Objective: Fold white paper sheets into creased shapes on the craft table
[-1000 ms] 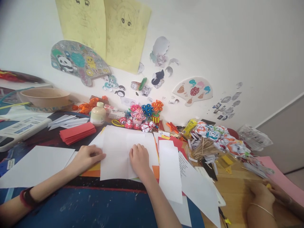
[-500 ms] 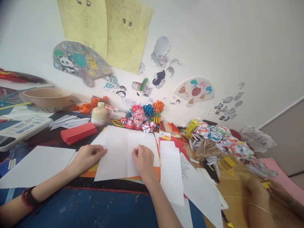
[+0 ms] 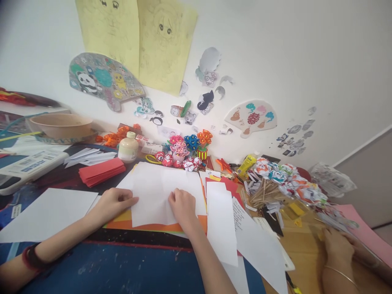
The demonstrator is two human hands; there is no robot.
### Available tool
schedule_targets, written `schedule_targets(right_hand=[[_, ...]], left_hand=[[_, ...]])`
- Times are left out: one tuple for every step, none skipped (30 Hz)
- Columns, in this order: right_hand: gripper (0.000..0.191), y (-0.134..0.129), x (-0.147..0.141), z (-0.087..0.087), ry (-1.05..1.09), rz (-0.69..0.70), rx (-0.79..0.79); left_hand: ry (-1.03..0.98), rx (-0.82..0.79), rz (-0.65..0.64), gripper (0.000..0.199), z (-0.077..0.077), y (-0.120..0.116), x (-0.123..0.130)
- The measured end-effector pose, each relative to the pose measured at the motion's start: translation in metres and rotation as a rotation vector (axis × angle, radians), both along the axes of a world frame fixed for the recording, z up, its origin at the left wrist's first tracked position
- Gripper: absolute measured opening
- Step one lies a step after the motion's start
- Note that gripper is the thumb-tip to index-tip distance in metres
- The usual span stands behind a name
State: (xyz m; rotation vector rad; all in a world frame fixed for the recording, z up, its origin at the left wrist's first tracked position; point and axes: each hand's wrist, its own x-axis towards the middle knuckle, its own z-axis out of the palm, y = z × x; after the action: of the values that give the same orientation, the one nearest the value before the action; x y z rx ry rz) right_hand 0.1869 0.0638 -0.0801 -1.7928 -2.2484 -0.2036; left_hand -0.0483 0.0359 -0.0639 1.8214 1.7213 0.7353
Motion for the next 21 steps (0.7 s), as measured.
schedule_targets(right_hand=[[0.026, 0.0001, 0.0, 0.0004, -0.001, 0.0, 0.001], [0.026, 0.0001, 0.0, 0.0007, -0.001, 0.0, 0.004], [0.026, 0.0001, 0.0, 0.0009, 0.0, 0.002, 0.008], [0.026, 0.0001, 0.0001, 0.0008, 0.001, 0.003, 0.011], [0.026, 0.0, 0.0001, 0.0006, 0.001, 0.004, 0.015], [0.026, 0.0, 0.0002, 0.0002, 0.003, 0.005, 0.018], [0.026, 0.0001, 0.0004, -0.0003, 0.005, 0.005, 0.021], [0.026, 0.0001, 0.0006, -0.0009, 0.008, 0.006, 0.024], [0.026, 0.0001, 0.0008, -0.0014, 0.012, 0.008, 0.029], [0.026, 0.0001, 0.0011, -0.002, 0.017, 0.011, 0.035], [0.026, 0.0001, 0.0014, -0.0024, 0.022, 0.014, 0.042], [0.026, -0.0001, 0.0017, -0.0026, 0.025, 0.015, 0.05], [0.026, -0.0004, 0.002, -0.0026, 0.027, 0.014, 0.059], [0.026, -0.0008, 0.0023, -0.0024, 0.027, 0.012, 0.067], [0.026, -0.0015, 0.0026, -0.002, 0.026, 0.01, 0.078], [0.026, -0.0024, 0.0028, -0.0016, 0.024, 0.009, 0.087], [0.026, -0.0035, 0.0029, -0.0011, 0.021, 0.01, 0.095], [0.028, -0.0046, 0.0029, -0.0008, 0.018, 0.013, 0.099], [0.03, -0.0057, 0.0027, -0.0007, 0.014, 0.02, 0.097], [0.032, -0.0065, 0.0024, -0.0008, 0.009, 0.03, 0.088], [0.034, -0.0071, 0.0021, -0.0012, 0.003, 0.04, 0.074]], left_hand=[[-0.015, -0.011, 0.0, 0.038, 0.0003, -0.0001, -0.0005], [-0.027, -0.02, 0.001, 0.038, 0.0004, -0.0003, -0.0008], [-0.037, -0.028, 0.003, 0.038, 0.0005, -0.0006, -0.001], [-0.047, -0.035, 0.003, 0.039, 0.0005, -0.001, -0.0012], [-0.057, -0.043, 0.005, 0.039, 0.0004, -0.0013, -0.0013], [-0.069, -0.049, 0.008, 0.039, 0.0003, -0.0016, -0.0015], [-0.083, -0.053, 0.011, 0.04, 0.0002, -0.0019, -0.0017], [-0.099, -0.055, 0.013, 0.04, 0.0003, -0.002, -0.0019], [-0.118, -0.057, 0.011, 0.041, 0.0005, -0.0022, -0.0021], [-0.141, -0.058, 0.004, 0.042, 0.0009, -0.0023, -0.0023], [-0.164, -0.06, -0.007, 0.043, 0.0015, -0.0024, -0.0023], [-0.184, -0.067, -0.022, 0.045, 0.0022, -0.0026, -0.0023], [-0.198, -0.077, -0.035, 0.046, 0.0029, -0.0029, -0.0021], [-0.203, -0.087, -0.045, 0.047, 0.0033, -0.0031, -0.0018], [-0.199, -0.093, -0.05, 0.047, 0.0035, -0.0033, -0.0015], [-0.186, -0.094, -0.055, 0.047, 0.0032, -0.0034, -0.0013], [-0.166, -0.092, -0.059, 0.047, 0.0024, -0.0032, -0.0011], [-0.142, -0.087, -0.064, 0.047, 0.0013, -0.0029, -0.0012], [-0.115, -0.081, -0.068, 0.047, -0.0002, -0.0024, -0.0014], [-0.09, -0.077, -0.073, 0.047, -0.0017, -0.0019, -0.0017], [-0.066, -0.074, -0.076, 0.047, -0.0033, -0.0013, -0.002]])
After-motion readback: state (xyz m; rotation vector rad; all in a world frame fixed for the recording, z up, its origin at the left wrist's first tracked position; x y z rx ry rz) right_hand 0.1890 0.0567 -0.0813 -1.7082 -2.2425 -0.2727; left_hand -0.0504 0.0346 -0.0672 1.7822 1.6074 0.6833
